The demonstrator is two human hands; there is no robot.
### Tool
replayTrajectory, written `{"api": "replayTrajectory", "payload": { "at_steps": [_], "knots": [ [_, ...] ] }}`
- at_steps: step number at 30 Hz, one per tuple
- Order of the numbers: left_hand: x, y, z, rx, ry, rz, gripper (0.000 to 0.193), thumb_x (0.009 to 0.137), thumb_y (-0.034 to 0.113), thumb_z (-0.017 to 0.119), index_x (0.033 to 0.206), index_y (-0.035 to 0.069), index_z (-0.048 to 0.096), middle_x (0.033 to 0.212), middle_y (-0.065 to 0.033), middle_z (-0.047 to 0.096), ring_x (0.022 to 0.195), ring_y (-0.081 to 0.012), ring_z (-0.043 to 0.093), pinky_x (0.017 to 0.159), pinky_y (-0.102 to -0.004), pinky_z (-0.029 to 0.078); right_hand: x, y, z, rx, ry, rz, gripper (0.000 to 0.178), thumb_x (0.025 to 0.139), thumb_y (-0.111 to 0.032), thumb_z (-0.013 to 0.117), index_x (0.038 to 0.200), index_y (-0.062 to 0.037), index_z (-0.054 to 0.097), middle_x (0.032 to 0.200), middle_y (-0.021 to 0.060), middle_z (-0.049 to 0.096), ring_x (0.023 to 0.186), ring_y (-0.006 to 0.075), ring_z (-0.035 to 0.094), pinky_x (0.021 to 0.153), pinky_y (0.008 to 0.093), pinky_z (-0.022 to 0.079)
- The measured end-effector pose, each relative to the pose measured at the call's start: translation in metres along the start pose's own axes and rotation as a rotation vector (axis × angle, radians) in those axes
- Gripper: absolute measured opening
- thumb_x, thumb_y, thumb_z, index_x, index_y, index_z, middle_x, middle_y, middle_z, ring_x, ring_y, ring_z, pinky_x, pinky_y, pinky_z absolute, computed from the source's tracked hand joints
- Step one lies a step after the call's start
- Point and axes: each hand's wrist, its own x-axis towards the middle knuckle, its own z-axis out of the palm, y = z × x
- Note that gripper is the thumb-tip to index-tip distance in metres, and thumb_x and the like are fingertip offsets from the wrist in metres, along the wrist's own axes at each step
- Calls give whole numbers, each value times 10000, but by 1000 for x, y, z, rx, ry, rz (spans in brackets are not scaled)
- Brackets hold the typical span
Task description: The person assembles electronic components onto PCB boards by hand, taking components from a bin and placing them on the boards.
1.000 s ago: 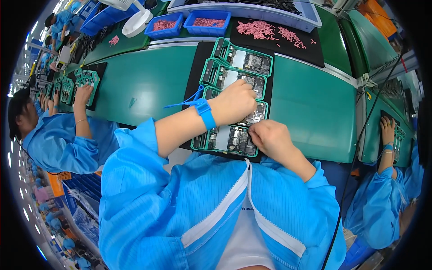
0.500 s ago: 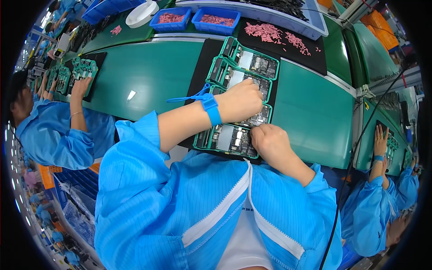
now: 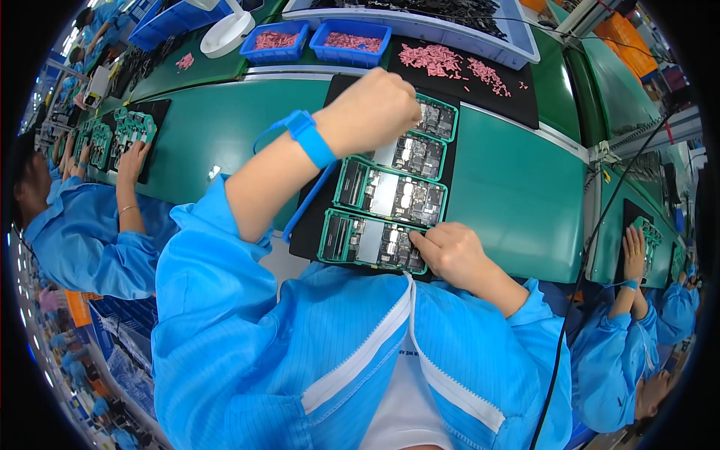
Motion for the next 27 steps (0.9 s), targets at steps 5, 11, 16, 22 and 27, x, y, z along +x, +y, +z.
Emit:
{"api": "replayTrajectory", "payload": {
  "at_steps": [5,11,16,22,27],
  "knots": [
    [14,-24,-2,86,9,-32,130,750,145,610,759,99,730,715,-90,656,741,-258,639,689,-375,507,1,-2,-4,26,-33,17,286,708,-93,589,969,6,649,670,38,547,639,193,585,558,321,478],
    [31,-50,16,7,-122,-151,119,745,132,605,754,90,717,748,-99,675,768,-272,658,690,-392,517,9,9,-18,165,-146,103,227,721,-120,650,935,-49,676,651,64,577,635,237,608,553,356,488],
    [67,-81,56,-66,-237,-289,116,705,153,635,782,105,707,800,-118,679,792,-304,657,725,-407,524,32,58,-34,431,133,312,77,780,-74,625,842,-52,664,757,121,621,692,295,614,611,369,501],
    [123,-82,109,61,-181,-301,95,729,214,676,799,158,706,802,-73,688,816,-270,667,721,-416,513,73,184,-14,238,466,759,80,787,-84,633,825,-15,621,743,115,626,686,230,621,642,330,493],
    [151,-87,152,140,-136,-302,118,736,278,696,802,183,717,811,-77,692,810,-288,668,729,-437,493,98,219,2,-101,287,818,150,785,-170,662,813,-29,620,850,171,641,793,348,627,706,443,503]
  ]
}}
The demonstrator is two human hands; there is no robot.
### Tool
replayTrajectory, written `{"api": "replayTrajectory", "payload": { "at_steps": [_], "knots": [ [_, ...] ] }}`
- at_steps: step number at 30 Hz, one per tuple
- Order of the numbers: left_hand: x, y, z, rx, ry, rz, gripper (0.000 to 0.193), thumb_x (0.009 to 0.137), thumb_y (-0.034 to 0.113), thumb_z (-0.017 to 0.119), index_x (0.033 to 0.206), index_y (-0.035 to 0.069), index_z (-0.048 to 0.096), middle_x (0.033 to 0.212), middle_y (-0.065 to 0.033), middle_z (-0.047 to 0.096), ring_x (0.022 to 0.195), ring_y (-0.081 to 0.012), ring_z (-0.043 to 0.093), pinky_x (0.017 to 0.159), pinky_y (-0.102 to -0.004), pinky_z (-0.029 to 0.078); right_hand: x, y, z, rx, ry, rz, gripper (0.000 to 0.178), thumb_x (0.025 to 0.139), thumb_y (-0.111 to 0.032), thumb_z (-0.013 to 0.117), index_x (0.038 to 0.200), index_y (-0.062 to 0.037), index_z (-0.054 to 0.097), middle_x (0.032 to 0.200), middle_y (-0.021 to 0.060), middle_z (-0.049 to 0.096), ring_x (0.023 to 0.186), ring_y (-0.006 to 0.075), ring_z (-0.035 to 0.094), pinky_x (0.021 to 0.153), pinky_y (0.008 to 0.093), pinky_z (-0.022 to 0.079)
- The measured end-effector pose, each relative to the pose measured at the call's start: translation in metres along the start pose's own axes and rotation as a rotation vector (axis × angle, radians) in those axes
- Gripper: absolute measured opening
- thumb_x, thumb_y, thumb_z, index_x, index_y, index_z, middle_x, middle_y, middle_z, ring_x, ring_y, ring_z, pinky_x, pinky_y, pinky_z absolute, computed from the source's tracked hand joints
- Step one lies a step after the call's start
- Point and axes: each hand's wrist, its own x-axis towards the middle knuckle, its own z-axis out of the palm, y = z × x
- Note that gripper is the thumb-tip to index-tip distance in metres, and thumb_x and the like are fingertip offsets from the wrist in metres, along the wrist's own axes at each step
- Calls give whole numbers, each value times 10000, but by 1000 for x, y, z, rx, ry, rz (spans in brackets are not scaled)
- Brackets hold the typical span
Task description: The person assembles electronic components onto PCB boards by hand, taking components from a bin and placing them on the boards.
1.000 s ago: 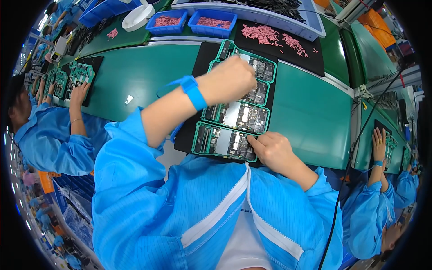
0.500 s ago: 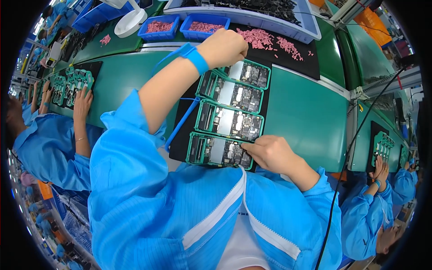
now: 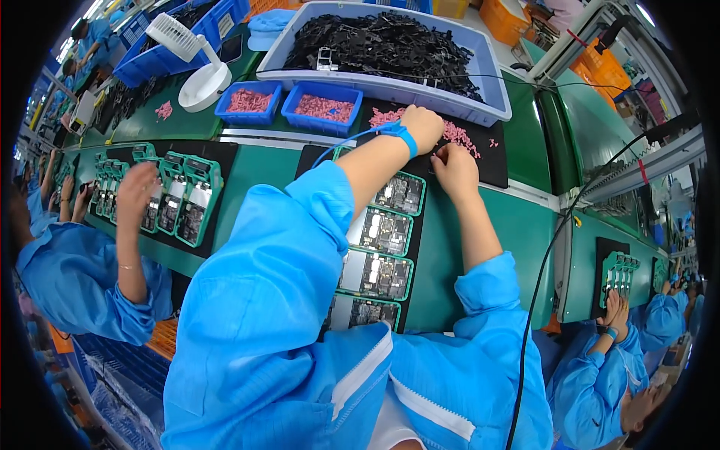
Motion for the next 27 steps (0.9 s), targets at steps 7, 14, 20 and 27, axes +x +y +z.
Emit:
{"api": "replayTrajectory", "payload": {
  "at_steps": [7,14,20,27],
  "knots": [
    [14,13,-16,-37,-274,-88,208,790,150,589,957,96,700,999,-132,686,952,-292,651,843,-436,449,-8,-1,-4,7,41,-69,114,861,-114,546,836,-3,558,842,209,604,808,384,592,720,462,477],
    [-5,5,-13,60,-226,60,194,795,244,655,889,80,703,920,-137,683,918,-298,644,826,-459,453,-82,-30,-35,205,-125,-91,112,866,-105,539,838,2,525,825,208,584,805,391,572,723,461,459],
    [-49,7,-54,-192,-236,234,124,765,208,666,763,84,657,783,-124,660,803,-314,639,733,-422,484,-131,-29,-35,226,-115,-158,84,839,-69,581,837,-4,527,805,177,577,792,366,569,708,436,462],
    [-112,20,-75,-143,-276,288,90,754,184,649,740,99,674,777,-81,665,800,-272,638,724,-391,477,-135,-25,-28,142,-92,-257,61,821,-67,557,838,-8,557,820,171,599,812,343,583,738,413,474]
  ]
}}
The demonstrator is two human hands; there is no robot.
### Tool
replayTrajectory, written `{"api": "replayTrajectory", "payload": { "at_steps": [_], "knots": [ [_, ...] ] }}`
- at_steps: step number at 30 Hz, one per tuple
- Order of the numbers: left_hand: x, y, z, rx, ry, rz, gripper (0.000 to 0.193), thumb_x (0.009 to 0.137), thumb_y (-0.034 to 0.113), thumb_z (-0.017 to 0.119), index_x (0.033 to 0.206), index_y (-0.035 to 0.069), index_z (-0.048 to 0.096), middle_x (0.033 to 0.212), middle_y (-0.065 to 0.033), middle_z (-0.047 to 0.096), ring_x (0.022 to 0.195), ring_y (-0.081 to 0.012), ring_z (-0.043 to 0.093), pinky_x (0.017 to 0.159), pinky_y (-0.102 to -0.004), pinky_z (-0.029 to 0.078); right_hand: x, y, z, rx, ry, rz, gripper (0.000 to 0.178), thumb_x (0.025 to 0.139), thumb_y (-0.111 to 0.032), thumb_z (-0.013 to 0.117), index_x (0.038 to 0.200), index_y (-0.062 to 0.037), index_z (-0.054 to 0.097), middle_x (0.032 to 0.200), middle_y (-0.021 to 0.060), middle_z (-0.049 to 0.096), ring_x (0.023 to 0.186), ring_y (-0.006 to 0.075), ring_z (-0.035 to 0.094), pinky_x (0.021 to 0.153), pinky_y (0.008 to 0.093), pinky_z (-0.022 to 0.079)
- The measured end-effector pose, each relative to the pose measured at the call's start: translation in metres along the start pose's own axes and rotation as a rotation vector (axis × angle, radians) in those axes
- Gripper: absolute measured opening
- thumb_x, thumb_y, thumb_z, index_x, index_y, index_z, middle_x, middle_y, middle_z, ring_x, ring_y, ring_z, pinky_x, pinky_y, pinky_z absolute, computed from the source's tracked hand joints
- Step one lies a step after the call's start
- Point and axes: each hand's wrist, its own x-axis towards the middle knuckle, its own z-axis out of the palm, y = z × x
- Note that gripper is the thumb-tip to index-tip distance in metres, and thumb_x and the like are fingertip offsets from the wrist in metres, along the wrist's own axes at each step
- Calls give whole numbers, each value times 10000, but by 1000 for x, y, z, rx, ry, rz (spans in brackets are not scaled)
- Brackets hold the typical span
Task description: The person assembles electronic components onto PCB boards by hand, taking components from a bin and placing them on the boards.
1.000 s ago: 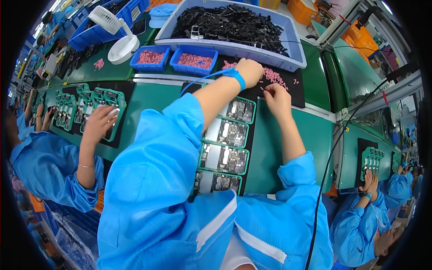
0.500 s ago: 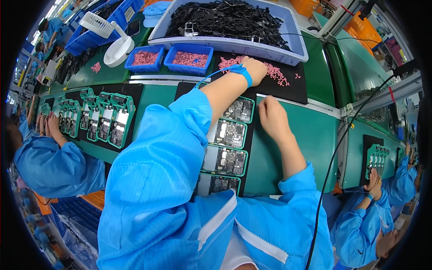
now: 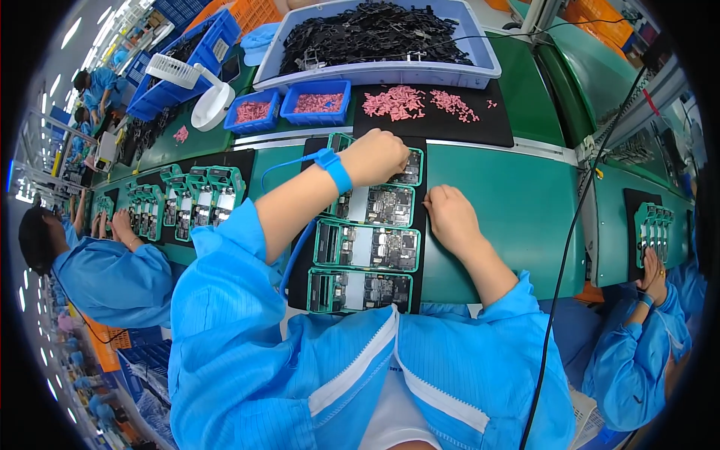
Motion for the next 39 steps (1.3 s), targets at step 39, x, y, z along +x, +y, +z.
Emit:
{"api": "replayTrajectory", "payload": {
  "at_steps": [39],
  "knots": [
    [-53,12,21,243,284,90,229,800,178,593,994,185,714,882,-32,569,922,-210,546,800,-332,424,72,27,11,934,14,641,179,909,-252,600,915,-73,597,835,-18,551,767,104,498,689,289,450]
  ]
}}
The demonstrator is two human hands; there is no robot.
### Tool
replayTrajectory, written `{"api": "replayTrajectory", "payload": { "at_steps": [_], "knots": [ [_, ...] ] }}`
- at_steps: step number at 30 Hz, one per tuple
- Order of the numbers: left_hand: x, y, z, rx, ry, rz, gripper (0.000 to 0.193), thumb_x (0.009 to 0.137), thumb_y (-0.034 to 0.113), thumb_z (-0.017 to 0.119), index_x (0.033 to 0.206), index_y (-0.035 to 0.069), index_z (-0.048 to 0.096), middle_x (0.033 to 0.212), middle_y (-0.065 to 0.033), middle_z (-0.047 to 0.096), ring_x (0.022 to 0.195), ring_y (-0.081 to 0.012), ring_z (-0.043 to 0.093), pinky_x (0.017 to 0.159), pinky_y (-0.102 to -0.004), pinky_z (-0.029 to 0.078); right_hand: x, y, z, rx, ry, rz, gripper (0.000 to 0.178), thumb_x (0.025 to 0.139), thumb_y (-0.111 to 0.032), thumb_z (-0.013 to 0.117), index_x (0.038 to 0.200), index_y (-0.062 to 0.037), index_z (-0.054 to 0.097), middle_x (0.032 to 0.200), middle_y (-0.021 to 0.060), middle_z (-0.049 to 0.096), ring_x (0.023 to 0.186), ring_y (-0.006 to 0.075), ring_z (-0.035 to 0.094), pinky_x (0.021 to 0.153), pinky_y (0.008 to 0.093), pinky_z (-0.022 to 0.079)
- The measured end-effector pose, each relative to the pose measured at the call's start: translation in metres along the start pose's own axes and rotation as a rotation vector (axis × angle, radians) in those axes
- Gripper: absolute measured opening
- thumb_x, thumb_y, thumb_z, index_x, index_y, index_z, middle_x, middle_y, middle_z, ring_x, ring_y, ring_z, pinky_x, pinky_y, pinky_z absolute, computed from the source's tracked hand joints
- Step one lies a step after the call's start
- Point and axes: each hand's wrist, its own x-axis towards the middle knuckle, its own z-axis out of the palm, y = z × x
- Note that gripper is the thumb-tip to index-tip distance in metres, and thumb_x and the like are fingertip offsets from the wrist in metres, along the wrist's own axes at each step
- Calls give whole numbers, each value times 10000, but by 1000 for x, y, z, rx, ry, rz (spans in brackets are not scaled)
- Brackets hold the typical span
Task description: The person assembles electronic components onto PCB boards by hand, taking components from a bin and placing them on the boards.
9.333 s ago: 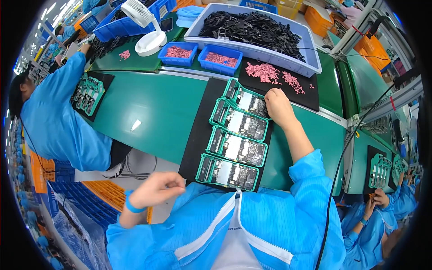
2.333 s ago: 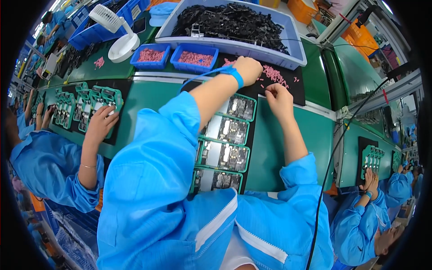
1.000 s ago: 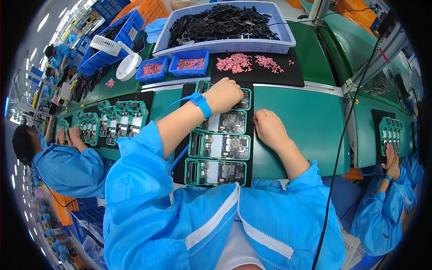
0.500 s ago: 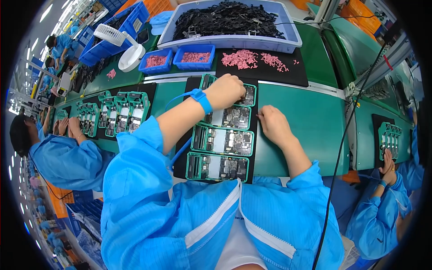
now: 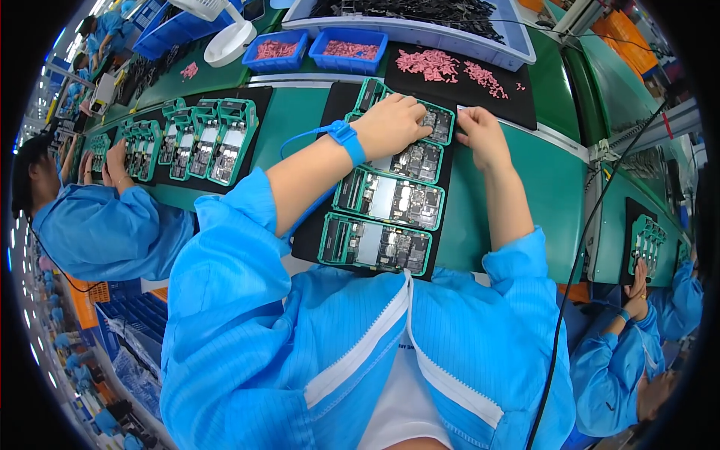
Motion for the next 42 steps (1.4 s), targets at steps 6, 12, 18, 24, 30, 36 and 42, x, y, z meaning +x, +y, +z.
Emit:
{"api": "replayTrajectory", "payload": {
  "at_steps": [6,12,18,24,30,36,42],
  "knots": [
    [-8,1,4,-124,146,-110,180,794,143,623,937,173,727,934,-51,602,946,-238,554,817,-354,439,16,-14,7,-87,31,100,191,900,-250,613,917,-59,609,777,-25,540,705,96,458,612,263,387],
    [-48,-10,-27,-406,569,-479,213,781,35,612,973,89,686,962,-127,624,903,-322,586,813,-407,475,27,-2,13,38,33,2,169,900,-197,616,908,-28,617,775,-22,545,706,83,442,634,249,364],
    [-135,1,-24,-616,419,-965,244,824,134,647,1057,62,660,972,-129,626,880,-252,629,752,-317,496,34,6,8,178,-45,31,154,892,-166,623,951,-25,635,892,18,611,886,120,499,827,269,368],
    [-167,34,-9,-608,420,-852,257,805,141,678,1038,34,652,1026,-97,611,907,-210,592,758,-289,479,27,10,23,455,92,17,213,899,-131,604,1033,34,615,975,69,635,945,157,557,882,299,414],
    [-186,17,-9,-697,420,-908,254,778,87,687,1025,37,651,1038,-99,603,952,-234,594,779,-298,490,-19,20,-23,623,302,-87,273,921,-114,576,1096,95,567,1036,138,630,915,215,618,809,341,513],
    [-275,-44,1,-748,404,-879,194,790,55,647,977,1,645,1048,-149,595,988,-277,589,843,-328,475,-111,12,-41,566,829,-285,247,928,-81,545,1102,94,562,1061,160,624,961,237,615,866,366,505],
    [-401,-149,-6,-843,408,-870,173,795,22,630,966,1,643,1054,-133,585,960,-269,588,825,-323,467,-190,-14,-18,353,1196,-528,172,921,-124,554,907,45,583,879,116,622,774,214,621,716,343,531]
  ]
}}
